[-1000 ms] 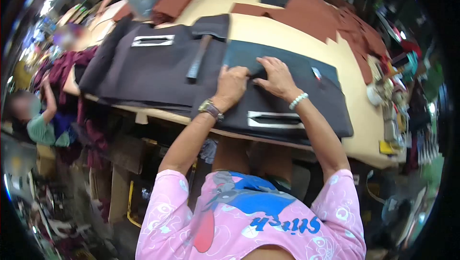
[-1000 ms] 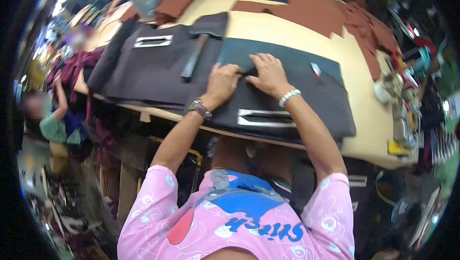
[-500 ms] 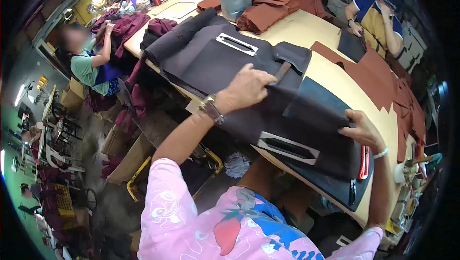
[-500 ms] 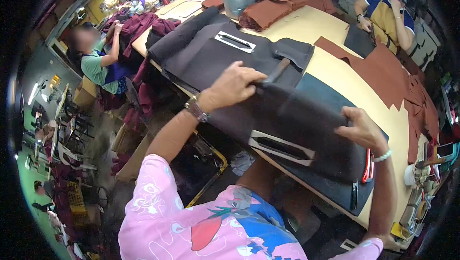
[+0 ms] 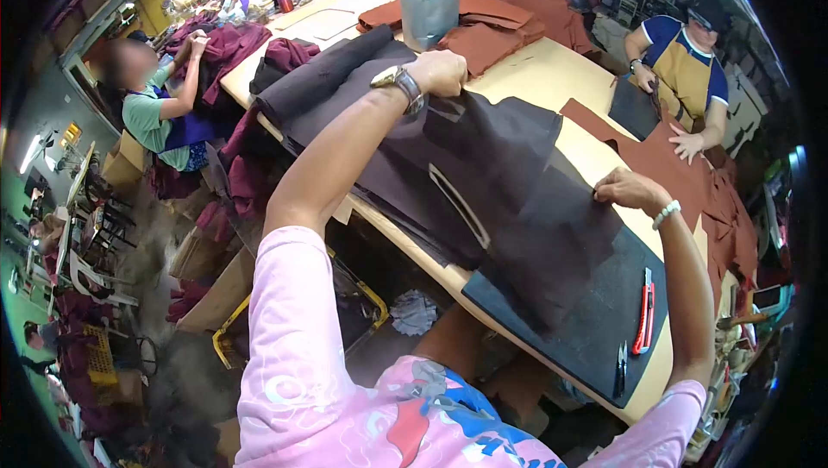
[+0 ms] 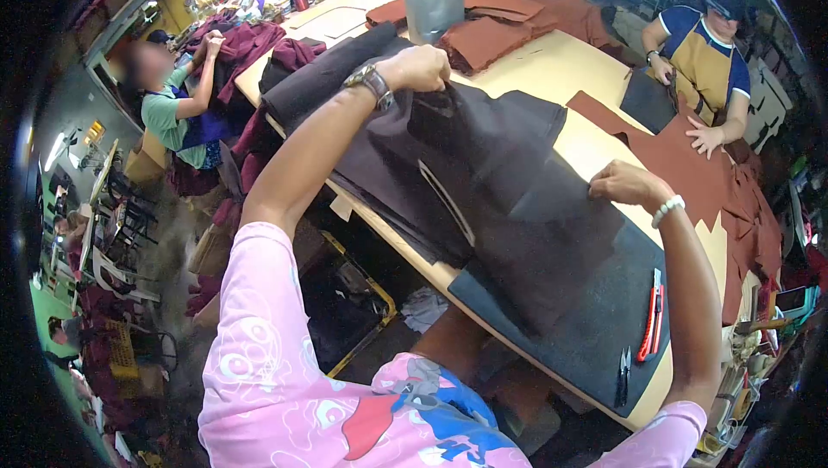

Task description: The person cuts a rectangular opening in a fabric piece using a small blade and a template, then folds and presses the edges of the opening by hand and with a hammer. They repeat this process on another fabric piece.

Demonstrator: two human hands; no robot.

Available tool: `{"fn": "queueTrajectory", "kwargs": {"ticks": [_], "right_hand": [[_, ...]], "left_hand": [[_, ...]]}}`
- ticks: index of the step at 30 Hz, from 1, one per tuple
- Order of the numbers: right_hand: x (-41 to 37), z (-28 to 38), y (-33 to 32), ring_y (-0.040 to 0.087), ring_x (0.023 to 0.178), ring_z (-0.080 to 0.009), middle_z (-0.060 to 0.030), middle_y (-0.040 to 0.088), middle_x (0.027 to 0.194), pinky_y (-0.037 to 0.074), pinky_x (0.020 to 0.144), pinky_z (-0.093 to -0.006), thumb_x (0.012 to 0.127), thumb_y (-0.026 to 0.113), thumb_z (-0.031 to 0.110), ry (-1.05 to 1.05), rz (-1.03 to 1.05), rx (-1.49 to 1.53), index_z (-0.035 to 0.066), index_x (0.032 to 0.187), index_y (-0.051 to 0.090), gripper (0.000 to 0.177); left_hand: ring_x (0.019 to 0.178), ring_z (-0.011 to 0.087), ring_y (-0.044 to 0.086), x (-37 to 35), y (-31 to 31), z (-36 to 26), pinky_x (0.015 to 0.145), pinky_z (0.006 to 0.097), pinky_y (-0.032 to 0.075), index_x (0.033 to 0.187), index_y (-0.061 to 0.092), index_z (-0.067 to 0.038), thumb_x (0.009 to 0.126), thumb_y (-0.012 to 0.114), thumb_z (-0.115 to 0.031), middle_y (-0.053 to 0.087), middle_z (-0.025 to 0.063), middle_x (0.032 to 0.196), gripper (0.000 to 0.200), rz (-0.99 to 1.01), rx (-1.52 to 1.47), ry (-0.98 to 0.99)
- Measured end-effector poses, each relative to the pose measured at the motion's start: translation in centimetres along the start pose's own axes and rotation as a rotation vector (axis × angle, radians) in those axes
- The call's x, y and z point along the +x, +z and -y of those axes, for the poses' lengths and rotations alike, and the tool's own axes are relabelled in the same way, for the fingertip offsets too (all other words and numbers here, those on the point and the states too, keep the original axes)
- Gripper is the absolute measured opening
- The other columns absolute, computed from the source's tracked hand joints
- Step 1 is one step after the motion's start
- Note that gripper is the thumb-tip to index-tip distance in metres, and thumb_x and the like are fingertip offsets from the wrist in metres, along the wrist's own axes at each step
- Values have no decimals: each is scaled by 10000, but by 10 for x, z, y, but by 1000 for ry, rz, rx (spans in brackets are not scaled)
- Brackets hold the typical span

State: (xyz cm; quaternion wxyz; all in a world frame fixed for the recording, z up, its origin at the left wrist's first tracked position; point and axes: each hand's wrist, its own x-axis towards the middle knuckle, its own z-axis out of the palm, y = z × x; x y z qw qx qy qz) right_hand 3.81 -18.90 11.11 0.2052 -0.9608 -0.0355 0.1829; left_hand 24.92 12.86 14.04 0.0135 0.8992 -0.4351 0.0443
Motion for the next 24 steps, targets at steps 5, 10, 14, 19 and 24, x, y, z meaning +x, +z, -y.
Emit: {"fn": "queueTrajectory", "kwargs": {"ticks": [5, 10, 14, 19, 24], "right_hand": [[19, 14, -23, 622, 620, -242, -181, 629, 671, 503, 630, -343, 696, 564, 114, 161, -297, -92, -32, 789, 670, 202], [38, 16, -58, 627, 887, -389, -226, 646, 927, 494, 805, -453, 825, 536, 236, 358, -975, -352, 85, 987, 670, 260], [42, 11, -114, 610, 923, -394, -219, 633, 987, 480, 785, -442, 917, 429, 245, 202, -1514, -77, 93, 1048, 625, 280], [11, 52, -103, 619, 915, -175, -91, 669, 1046, 457, 763, -285, 928, 525, 232, -253, -1735, 380, 63, 1137, 634, 290], [3, 74, -11, 530, 1125, -183, -97, 560, 1231, 422, 943, -297, 882, 537, -23, -577, -1691, 228, 70, 1130, 644, 286]], "left_hand": [[979, 310, 630, 34, 2, 20, 814, 410, 502, 916, 695, -22, 736, 573, -108, 651, 187, 1023, 234, 68, 9, -163], [915, 319, 652, 55, -30, 23, 781, 430, 510, 944, 677, -33, 793, 537, -178, 663, 205, 939, 252, -437, 87, -324], [817, 286, 665, 106, -67, 40, 733, 398, 510, 915, 667, -12, 818, 534, -169, 675, 185, 892, 227, -977, -284, -369], [1112, 219, 530, 91, -98, 81, 919, 367, 429, 1047, 600, -36, 943, 407, -214, 594, 173, 1125, 283, -1319, -27, -25], [799, 189, 635, -26, -58, 16, 665, 348, 526, 981, 643, -34, 811, 564, -42, 660, 94, 942, 188, -1306, -1055, -56]]}}
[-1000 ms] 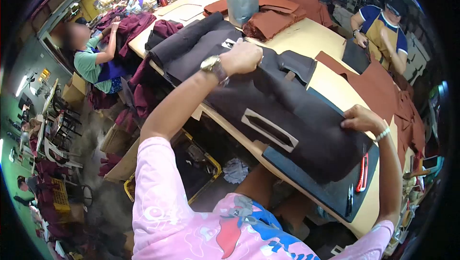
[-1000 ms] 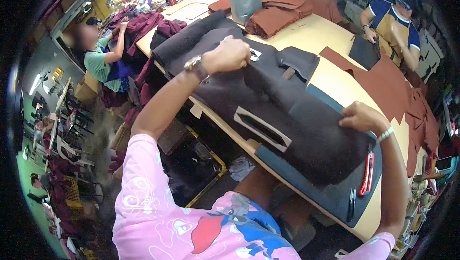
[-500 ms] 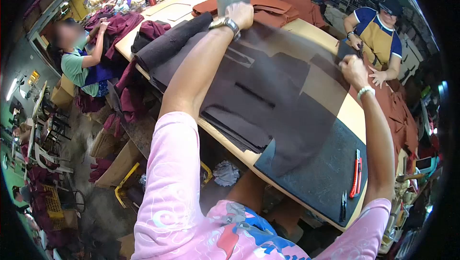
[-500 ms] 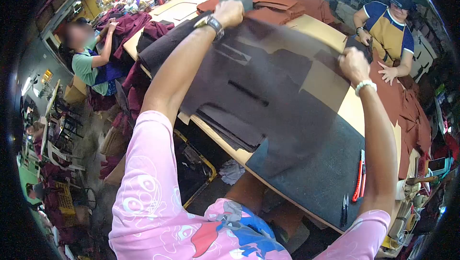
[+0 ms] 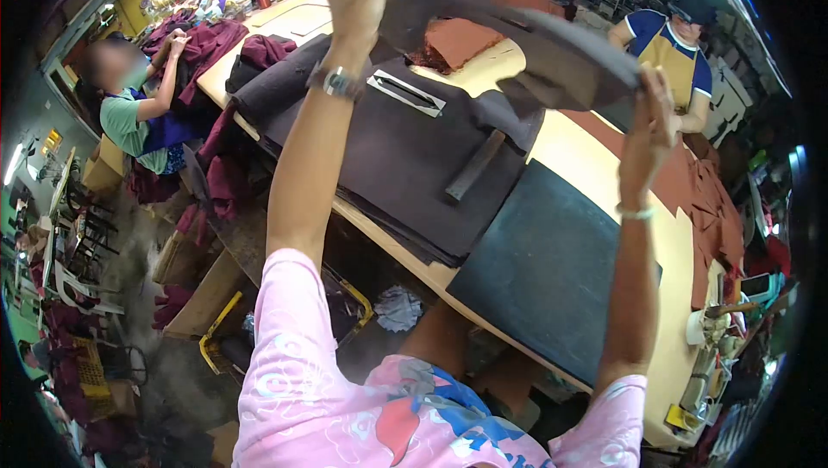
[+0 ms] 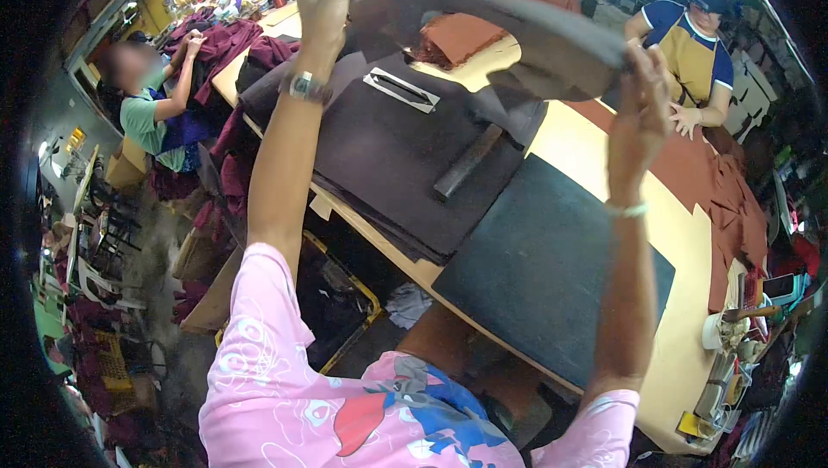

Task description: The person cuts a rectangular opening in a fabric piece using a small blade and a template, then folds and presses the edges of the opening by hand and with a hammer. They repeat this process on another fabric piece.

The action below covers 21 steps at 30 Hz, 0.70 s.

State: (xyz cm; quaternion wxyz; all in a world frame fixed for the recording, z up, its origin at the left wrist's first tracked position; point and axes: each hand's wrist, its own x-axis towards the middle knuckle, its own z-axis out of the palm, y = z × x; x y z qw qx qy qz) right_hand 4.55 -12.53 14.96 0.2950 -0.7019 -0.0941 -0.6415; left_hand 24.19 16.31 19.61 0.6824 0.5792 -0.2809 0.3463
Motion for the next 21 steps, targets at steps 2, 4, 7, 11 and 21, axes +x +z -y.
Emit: {"fn": "queueTrajectory", "kwargs": {"ticks": [2, 4, 7, 11, 21], "right_hand": [[-31, 28, 3, 472, 1208, -275, -148, 529, 1250, 409, 975, -359, 825, 577, -30, -77, 102, -175, 119, 1100, 665, 324], [-66, 33, 10, 472, 1204, -309, -160, 532, 1256, 377, 1010, -409, 808, 624, 33, -56, 180, -219, 141, 1061, 680, 281], [-111, 41, 18, 455, 1224, -291, -84, 558, 1243, 326, 1043, -421, 808, 605, 74, -54, 432, -347, 184, 1028, 689, 260], [-155, 46, 33, 469, 1207, -271, -65, 574, 1201, 304, 1027, -474, 826, 599, 111, 22, 611, -337, 161, 1061, 657, 247], [-201, 83, 37, 568, 1058, -220, -40, 628, 1033, 346, 974, -515, 820, 597, 122, -63, 837, -218, 93, 1000, 644, 188]], "left_hand": [[791, 134, 589, -27, -26, 16, 759, 258, 463, 932, 653, -3, 768, 568, 15, 666, 72, 912, 186, -28, 32, -33], [834, 106, 581, -49, -52, 42, 771, 256, 453, 1019, 648, 9, 761, 535, 25, 658, 59, 938, 282, -21, 142, -97], [873, 114, 582, -80, -81, 59, 767, 240, 454, 1173, 585, 21, 735, 502, 53, 635, 88, 1043, 447, -12, 310, -322], [998, 161, 589, -102, -112, 94, 839, 234, 445, 1240, 536, 31, 713, 499, 56, 577, 149, 1228, 529, -39, 434, -518], [578, 85, 497, -163, -165, 129, 544, 248, 428, 1259, 521, 20, 747, 499, 20, 645, 89, 860, 512, -173, 502, -597]]}}
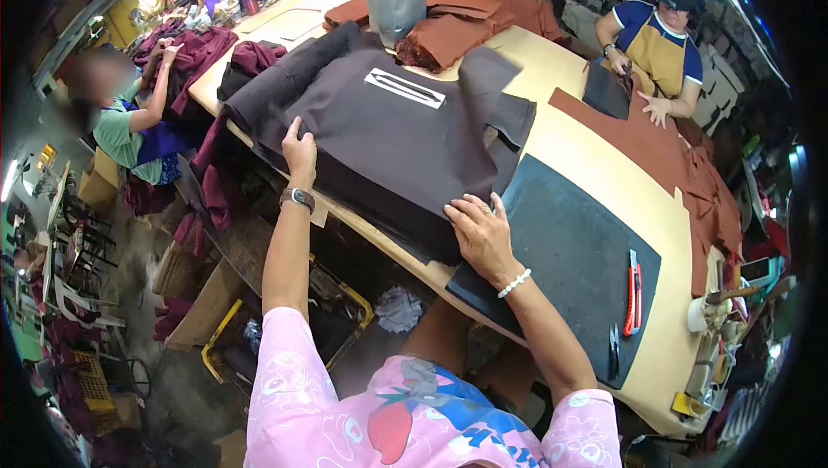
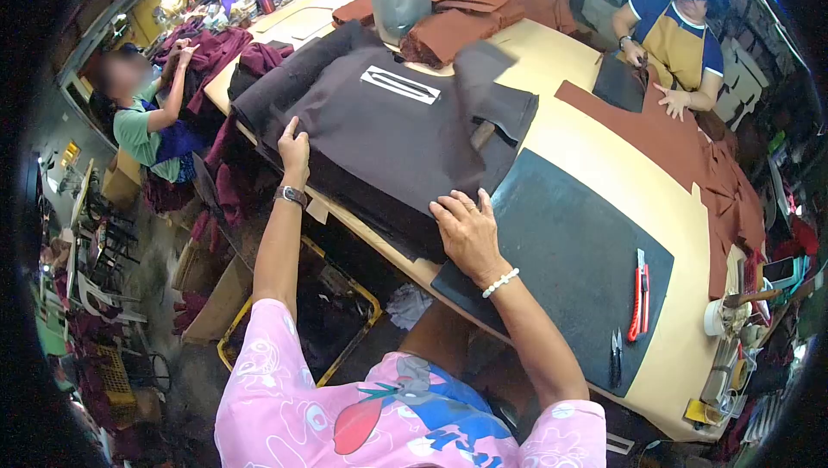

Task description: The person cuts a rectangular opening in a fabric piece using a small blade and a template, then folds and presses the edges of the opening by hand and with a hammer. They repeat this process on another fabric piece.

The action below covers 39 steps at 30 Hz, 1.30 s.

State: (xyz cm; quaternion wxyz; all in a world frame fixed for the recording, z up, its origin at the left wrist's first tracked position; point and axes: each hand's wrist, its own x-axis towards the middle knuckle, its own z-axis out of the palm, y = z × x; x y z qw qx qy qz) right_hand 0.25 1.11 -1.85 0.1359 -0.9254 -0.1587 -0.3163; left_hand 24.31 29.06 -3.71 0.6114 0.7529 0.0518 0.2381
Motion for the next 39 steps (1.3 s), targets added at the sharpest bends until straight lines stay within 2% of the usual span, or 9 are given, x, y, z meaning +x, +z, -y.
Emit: {"fn": "queueTrajectory", "kwargs": {"ticks": [7, 10, 13, 15, 21, 25, 31, 34, 39], "right_hand": [[-2, 10, 1, 572, 1043, -208, -33, 627, 1031, 364, 961, -514, 820, 592, 147, -51, 88, 65, 106, 1017, 637, 207], [-3, 9, 2, 562, 1058, -214, -44, 620, 1048, 370, 959, -505, 830, 576, 159, -52, 124, 81, 106, 1033, 633, 218], [-3, 8, 3, 556, 1064, -219, -58, 615, 1059, 378, 954, -477, 836, 565, 160, -80, 154, 128, 106, 1058, 628, 237], [-2, 7, 2, 557, 1055, -226, -65, 613, 1061, 380, 949, -456, 838, 573, 184, -99, 160, 148, 101, 1067, 626, 249], [-2, 10, 0, 539, 1058, -268, -90, 594, 1088, 368, 952, -436, 831, 608, 309, -13, 188, 208, 50, 1008, 639, 315], [-3, 5, 4, 436, 1180, -354, -168, 502, 1222, 323, 988, -503, 839, 588, 277, 125, 14, 68, 53, 1009, 637, 286], [40, -49, 14, 279, 1300, -397, -197, 359, 1363, 221, 1041, -598, 798, 545, 133, 290, 26, -198, 86, 987, 647, 220], [66, -77, 28, 283, 1303, -395, -201, 335, 1388, 216, 1045, -594, 789, 542, 137, 184, 137, -312, 87, 1133, 587, 350], [94, -103, 33, 377, 1239, -395, -223, 382, 1363, 295, 988, -561, 854, 500, 203, 686, 117, -210, 5, 1405, 231, 644]], "left_hand": [[660, 144, 592, -1, -2, 12, 626, 275, 470, 1244, 536, 16, 737, 502, 4, 655, 181, 965, 508, -63, 37, -19], [1040, 274, 580, 11, -2, 25, 866, 339, 453, 1268, 508, 8, 721, 541, -27, 531, 273, 1213, 549, -41, 130, 6], [1181, 342, 465, -4, 17, -3, 963, 407, 396, 1314, 461, -32, 718, 599, -76, 421, 274, 1321, 614, -425, 812, 493], [1337, 461, 184, -15, 35, -38, 1093, 488, 207, 1314, 447, -58, 699, 626, -119, 213, 294, 1437, 644, -217, 692, 502], [1339, 391, 235, -37, 137, -70, 1035, 592, 244, 1279, 500, -91, 858, 533, -230, 309, 178, 1437, 445, 197, 753, 695], [1335, 368, 256, -34, 164, -42, 1042, 600, 207, 1281, 498, -114, 924, 425, -350, 353, 133, 1425, 435, 360, 770, 517], [1350, 345, 241, -38, 163, -18, 1057, 586, 192, 1321, 467, -128, 935, 414, -346, 333, 129, 1442, 446, 286, 595, 582], [1356, 346, 230, -39, 162, -21, 1066, 581, 175, 1326, 463, -119, 906, 453, -418, 326, 131, 1446, 516, 295, 575, 571], [1361, 362, 199, -43, 160, -27, 1074, 574, 145, 1336, 444, -78, 807, 550, -566, 293, 161, 1456, 727, 297, 599, 573]]}}
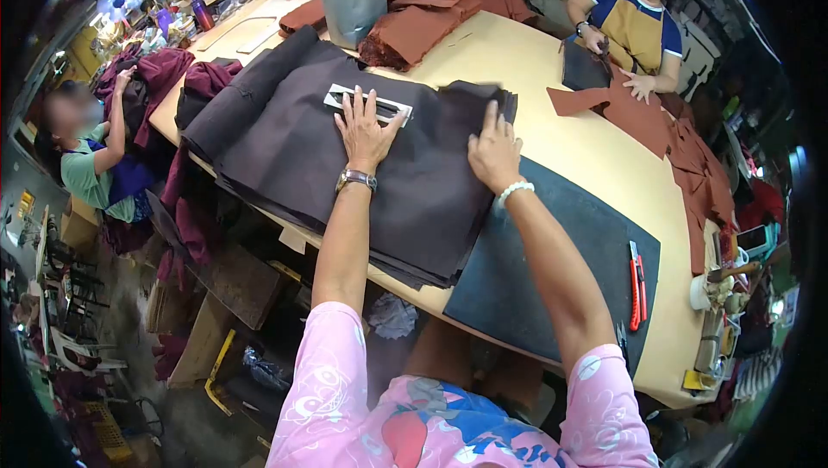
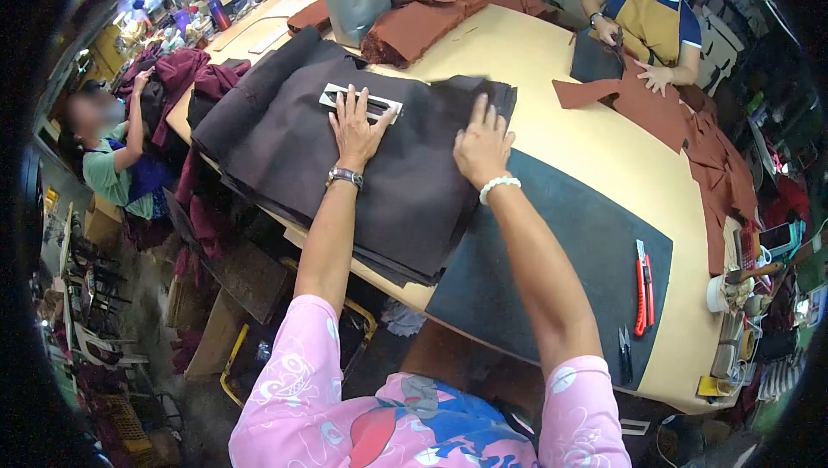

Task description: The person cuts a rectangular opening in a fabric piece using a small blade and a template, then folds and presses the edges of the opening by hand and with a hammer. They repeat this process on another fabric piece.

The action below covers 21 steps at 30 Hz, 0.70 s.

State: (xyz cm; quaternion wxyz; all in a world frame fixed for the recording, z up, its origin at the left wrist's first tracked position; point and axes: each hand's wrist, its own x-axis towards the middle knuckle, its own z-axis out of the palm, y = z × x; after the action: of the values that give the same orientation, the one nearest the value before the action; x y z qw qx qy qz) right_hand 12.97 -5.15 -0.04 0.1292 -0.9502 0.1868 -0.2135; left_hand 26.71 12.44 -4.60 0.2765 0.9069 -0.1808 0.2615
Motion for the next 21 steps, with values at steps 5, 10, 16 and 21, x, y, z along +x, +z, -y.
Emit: {"fn": "queueTrajectory", "kwargs": {"ticks": [5, 10, 16, 21], "right_hand": [[-8, -36, 9, 574, 985, -356, -230, 569, 1082, 448, 858, -427, 847, 496, 111, 5, -209, 188, -38, 1362, 301, 571], [-22, -21, -12, 632, 769, -326, -196, 640, 840, 499, 734, -396, 810, 553, 19, 208, 100, 554, -83, 1335, 303, 590], [-20, 5, -6, 613, 899, -431, -273, 632, 967, 485, 826, -407, 791, 673, 208, 214, 49, 460, -101, 1346, 251, 763], [-15, -4, 18, 390, 1239, -438, -353, 408, 1296, 301, 1041, -398, 901, 423, 284, 438, -175, 877, -79, 1361, 243, 612]], "left_hand": [[1366, 364, 185, -1, -7, -8, 1075, 579, 142, 1350, 423, -77, 732, 590, -643, 279, 157, 1463, 855, 15, 32, -15], [1367, 370, 181, -1, -1, -5, 1066, 593, 151, 1350, 421, -74, 732, 596, -635, 284, 160, 1460, 853, -10, 52, -5], [1368, 381, 173, -1, -2, -7, 1063, 598, 152, 1354, 412, -63, 741, 591, -624, 274, 178, 1460, 850, -6, 66, -8], [1368, 392, 166, -1, -2, -5, 1064, 598, 151, 1355, 408, -58, 748, 586, -620, 270, 181, 1461, 846, -7, 65, 1]]}}
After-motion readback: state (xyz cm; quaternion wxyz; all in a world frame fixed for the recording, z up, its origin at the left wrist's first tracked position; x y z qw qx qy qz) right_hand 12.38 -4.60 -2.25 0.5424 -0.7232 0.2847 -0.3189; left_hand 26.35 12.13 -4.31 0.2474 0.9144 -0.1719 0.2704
